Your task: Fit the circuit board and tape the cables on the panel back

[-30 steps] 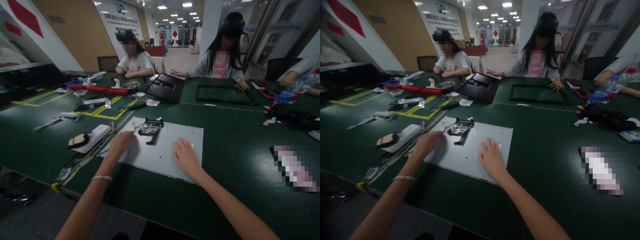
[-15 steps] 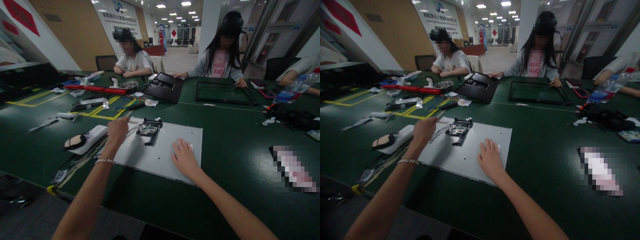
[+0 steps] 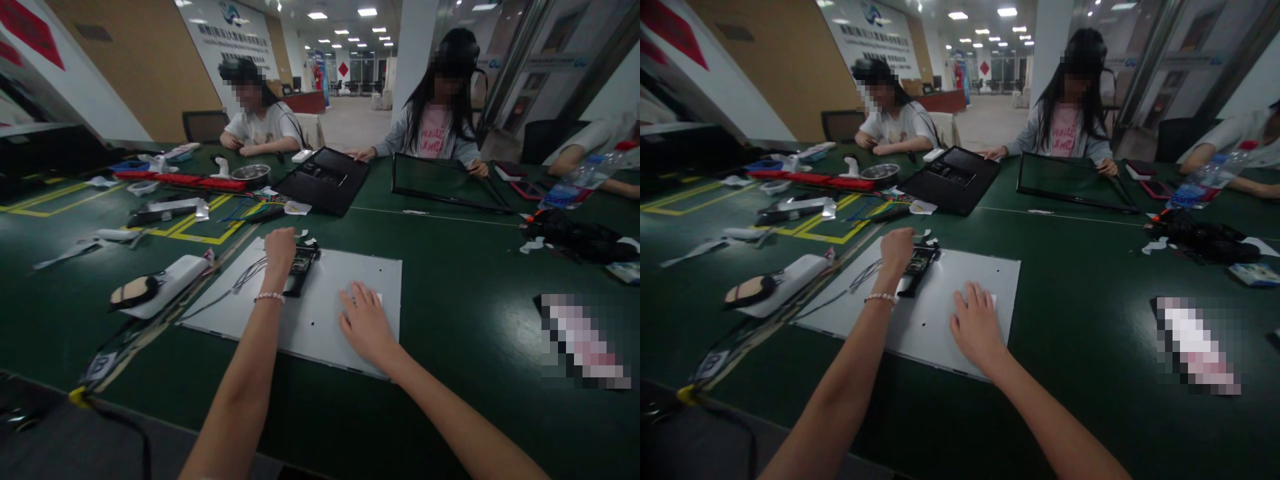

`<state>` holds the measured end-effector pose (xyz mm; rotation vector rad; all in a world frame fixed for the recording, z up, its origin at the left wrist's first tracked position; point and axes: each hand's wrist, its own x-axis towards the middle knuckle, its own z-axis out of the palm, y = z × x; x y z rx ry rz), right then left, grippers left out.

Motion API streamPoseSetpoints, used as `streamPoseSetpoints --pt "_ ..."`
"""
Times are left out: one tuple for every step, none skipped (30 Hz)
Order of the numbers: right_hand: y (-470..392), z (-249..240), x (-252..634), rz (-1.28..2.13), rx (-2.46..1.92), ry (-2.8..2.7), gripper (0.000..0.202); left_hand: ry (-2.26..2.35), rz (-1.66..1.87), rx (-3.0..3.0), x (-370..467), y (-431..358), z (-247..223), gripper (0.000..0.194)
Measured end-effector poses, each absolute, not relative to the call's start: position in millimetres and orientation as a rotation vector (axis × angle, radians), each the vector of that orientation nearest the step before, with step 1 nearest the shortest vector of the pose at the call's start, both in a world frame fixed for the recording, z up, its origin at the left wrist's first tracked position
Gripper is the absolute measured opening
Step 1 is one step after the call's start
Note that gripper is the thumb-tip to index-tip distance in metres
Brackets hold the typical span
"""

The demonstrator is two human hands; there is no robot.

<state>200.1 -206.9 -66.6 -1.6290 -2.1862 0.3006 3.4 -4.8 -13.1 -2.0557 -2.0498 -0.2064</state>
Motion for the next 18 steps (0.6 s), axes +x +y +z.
streamPoseSetpoints --pt "-206.7 -66.8 199.9 0.300 -1.628 -2.186 0.050 -2.032 -0.175 -2.077 5.2 -3.9 -15.8 0.044" --pt "-206.5 -67.2 199.7 0.299 -1.630 -2.185 0.050 -2.011 -0.142 -2.104 6.3 -3.2 -17.7 0.043" --pt "-206.3 -67.7 199.5 0.299 -1.631 -2.183 0.050 -1.990 -0.113 -2.134 6.8 -2.5 -18.7 0.043" --pt "-206.0 -68.3 199.2 0.299 -1.631 -2.181 0.050 -1.970 -0.093 -2.162 6.7 -1.9 -19.0 0.043" --pt "-205.8 -68.8 199.0 0.299 -1.629 -2.179 0.050 -1.958 -0.082 -2.182 6.3 -1.2 -18.9 0.043" --pt "-205.7 -69.2 198.8 0.300 -1.625 -2.177 0.050 -1.958 -0.083 -2.191 5.5 -0.5 -18.3 0.044" --pt "-205.7 -69.4 198.7 0.302 -1.622 -2.173 0.050 -1.969 -0.093 -2.190 4.6 0.2 -17.5 0.044" --pt "-205.8 -69.3 198.6 0.303 -1.620 -2.171 0.050 -1.988 -0.108 -2.184 3.5 0.8 -16.4 0.045" --pt "-206.0 -68.8 198.7 0.306 -1.620 -2.170 0.050 -2.011 -0.127 -2.178 2.3 1.4 -15.0 0.044" --pt "-206.4 -68.2 198.8 0.310 -1.621 -2.171 0.050 -2.035 -0.146 -2.174 1.0 1.8 -13.5 0.043" --pt "-206.8 -67.4 199.1 0.313 -1.623 -2.172 0.049 -2.057 -0.162 -2.172 -0.3 2.1 -11.7 0.041" --pt "-207.3 -66.5 199.3 0.317 -1.623 -2.174 0.049 -2.072 -0.175 -2.174 -1.8 2.2 -9.8 0.040" --pt "-207.7 -65.7 199.6 0.321 -1.623 -2.176 0.049 -2.084 -0.184 -2.176 -3.2 2.1 -7.8 0.039" --pt "-208.1 -65.0 199.8 0.325 -1.622 -2.179 0.049 -2.097 -0.190 -2.175 -4.6 1.8 -5.6 0.039" --pt "-208.3 -64.6 199.8 0.328 -1.621 -2.181 0.049 -2.110 -0.197 -2.168 -5.7 1.3 -3.4 0.039" --pt "-208.5 -64.4 199.8 0.330 -1.621 -2.184 0.050 -2.122 -0.207 -2.159 -6.4 0.6 -1.1 0.040" --pt "-208.6 -64.5 199.6 0.329 -1.622 -2.187 0.050 -2.131 -0.221 -2.153 -6.5 -0.4 1.2 0.040" --pt "-208.6 -64.8 199.3 0.326 -1.625 -2.188 0.050 -2.138 -0.238 -2.152 -6.0 -1.8 3.7 0.040"
